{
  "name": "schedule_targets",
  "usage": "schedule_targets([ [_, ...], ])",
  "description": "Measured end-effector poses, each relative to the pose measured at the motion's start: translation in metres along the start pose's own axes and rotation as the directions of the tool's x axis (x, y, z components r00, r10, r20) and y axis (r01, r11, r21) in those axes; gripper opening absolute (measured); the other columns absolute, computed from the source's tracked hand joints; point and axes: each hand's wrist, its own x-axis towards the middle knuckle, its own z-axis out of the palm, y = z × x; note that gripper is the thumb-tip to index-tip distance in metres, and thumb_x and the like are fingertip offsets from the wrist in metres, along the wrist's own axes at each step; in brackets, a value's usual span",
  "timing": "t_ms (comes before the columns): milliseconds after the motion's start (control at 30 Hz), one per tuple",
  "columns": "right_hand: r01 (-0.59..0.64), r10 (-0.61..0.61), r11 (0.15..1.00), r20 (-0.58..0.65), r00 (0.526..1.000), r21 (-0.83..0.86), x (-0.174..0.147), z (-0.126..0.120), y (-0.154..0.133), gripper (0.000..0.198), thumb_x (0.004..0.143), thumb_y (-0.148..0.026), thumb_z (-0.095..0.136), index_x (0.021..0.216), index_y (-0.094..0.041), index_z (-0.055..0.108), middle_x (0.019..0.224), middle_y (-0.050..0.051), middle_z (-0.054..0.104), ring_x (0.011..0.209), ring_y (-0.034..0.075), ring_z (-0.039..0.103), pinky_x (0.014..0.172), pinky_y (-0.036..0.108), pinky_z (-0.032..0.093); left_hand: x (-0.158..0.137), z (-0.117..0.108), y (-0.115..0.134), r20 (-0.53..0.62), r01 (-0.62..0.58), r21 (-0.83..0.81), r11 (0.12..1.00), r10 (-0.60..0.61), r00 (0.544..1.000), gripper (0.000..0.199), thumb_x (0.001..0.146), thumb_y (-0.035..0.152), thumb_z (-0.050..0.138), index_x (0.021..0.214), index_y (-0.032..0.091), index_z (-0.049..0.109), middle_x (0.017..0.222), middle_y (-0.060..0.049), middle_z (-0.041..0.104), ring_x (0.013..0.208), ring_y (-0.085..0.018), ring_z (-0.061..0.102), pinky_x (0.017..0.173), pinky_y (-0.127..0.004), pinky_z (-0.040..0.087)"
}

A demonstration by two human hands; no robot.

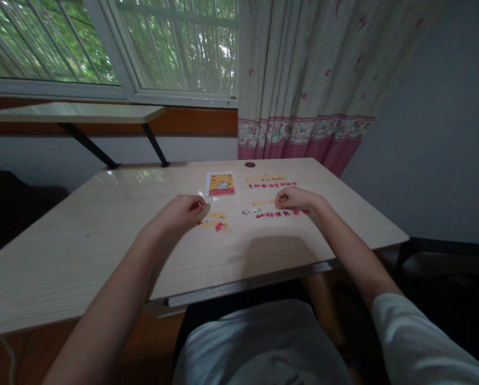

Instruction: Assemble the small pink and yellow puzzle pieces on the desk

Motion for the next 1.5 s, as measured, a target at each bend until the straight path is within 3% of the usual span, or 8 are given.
schedule_targets([
  [100, 0.069, -0.074, 0.997, -0.142, 0.987, -0.039, 0.011, 0.015, -0.016, 0.017, 0.076, -0.024, 0.060, 0.081, -0.012, 0.070, 0.063, 0.000, 0.059, 0.056, 0.008, 0.046, 0.056, 0.022, 0.033, -0.001, 0.000, 0.001, 0.004, -0.001, 0.021, 1.000, 0.001, 1.000, 0.025, 0.079, 0.028, 0.048, 0.086, 0.016, 0.069, 0.069, -0.005, 0.068, 0.058, -0.015, 0.056, 0.057, -0.024, 0.038],
  [267, 0.172, -0.194, 0.979, -0.228, 0.954, -0.112, 0.032, 0.038, -0.038, 0.013, 0.074, -0.023, 0.065, 0.077, -0.013, 0.071, 0.065, 0.001, 0.062, 0.060, 0.009, 0.050, 0.060, 0.021, 0.033, 0.000, -0.001, 0.000, -0.013, 0.010, 0.021, 1.000, -0.010, 1.000, 0.027, 0.079, 0.029, 0.048, 0.088, 0.017, 0.070, 0.069, -0.004, 0.068, 0.059, -0.015, 0.056, 0.057, -0.024, 0.039],
  [633, -0.002, -0.008, 0.997, -0.131, 0.991, -0.072, 0.014, 0.014, -0.011, 0.010, 0.072, -0.020, 0.067, 0.076, -0.013, 0.071, 0.061, -0.001, 0.058, 0.056, 0.008, 0.046, 0.056, 0.022, 0.033, 0.000, 0.000, -0.002, -0.007, -0.008, 0.009, 1.000, 0.009, 1.000, 0.026, 0.080, 0.028, 0.048, 0.089, 0.016, 0.070, 0.071, -0.005, 0.068, 0.061, -0.016, 0.056, 0.059, -0.026, 0.038],
  [700, 0.039, -0.049, 0.997, -0.142, 0.989, -0.074, 0.012, 0.014, -0.016, 0.013, 0.076, -0.021, 0.064, 0.081, -0.012, 0.072, 0.064, 0.000, 0.060, 0.058, 0.010, 0.048, 0.058, 0.023, 0.035, 0.001, 0.000, -0.002, -0.002, -0.011, 0.014, 1.000, 0.011, 1.000, 0.026, 0.080, 0.028, 0.048, 0.088, 0.016, 0.070, 0.071, -0.006, 0.067, 0.061, -0.016, 0.056, 0.059, -0.026, 0.038],
  [767, 0.167, -0.182, 0.980, -0.153, 0.971, -0.105, 0.014, 0.019, -0.026, 0.020, 0.083, -0.022, 0.058, 0.090, -0.012, 0.073, 0.072, 0.004, 0.063, 0.067, 0.012, 0.052, 0.066, 0.025, 0.039, 0.001, 0.000, -0.003, -0.002, -0.009, 0.013, 1.000, 0.009, 1.000, 0.026, 0.079, 0.028, 0.049, 0.088, 0.015, 0.070, 0.071, -0.006, 0.067, 0.061, -0.016, 0.056, 0.060, -0.026, 0.038],
  [900, 0.410, -0.441, 0.886, -0.121, 0.889, -0.215, 0.021, 0.038, -0.045, 0.032, 0.091, -0.019, 0.048, 0.114, -0.019, 0.069, 0.094, 0.009, 0.061, 0.091, 0.017, 0.052, 0.087, 0.031, 0.040, 0.001, 0.000, -0.003, -0.001, 0.006, -0.008, 1.000, -0.006, 1.000, 0.025, 0.079, 0.028, 0.049, 0.088, 0.016, 0.068, 0.070, -0.006, 0.067, 0.060, -0.016, 0.056, 0.058, -0.025, 0.037],
  [1133, 0.412, -0.447, 0.868, -0.074, 0.892, -0.276, 0.025, 0.043, -0.038, 0.034, 0.091, -0.013, 0.047, 0.112, -0.024, 0.071, 0.093, 0.009, 0.057, 0.090, 0.018, 0.049, 0.088, 0.035, 0.040, 0.000, -0.001, -0.004, 0.042, -0.003, -0.031, 1.000, 0.004, 0.999, 0.026, 0.078, 0.030, 0.048, 0.087, 0.015, 0.067, 0.072, -0.006, 0.068, 0.061, -0.016, 0.057, 0.059, -0.024, 0.038],
  [1500, 0.422, -0.443, 0.881, -0.060, 0.894, -0.215, 0.017, 0.025, -0.021, 0.035, 0.088, -0.008, 0.045, 0.106, -0.019, 0.073, 0.087, 0.007, 0.056, 0.083, 0.016, 0.051, 0.082, 0.032, 0.042, -0.003, -0.005, -0.020, 0.309, 0.043, -0.117, 0.992, -0.005, 0.951, 0.032, 0.071, 0.042, 0.054, 0.082, 0.014, 0.066, 0.076, -0.007, 0.067, 0.067, -0.016, 0.058, 0.062, -0.025, 0.039],
])
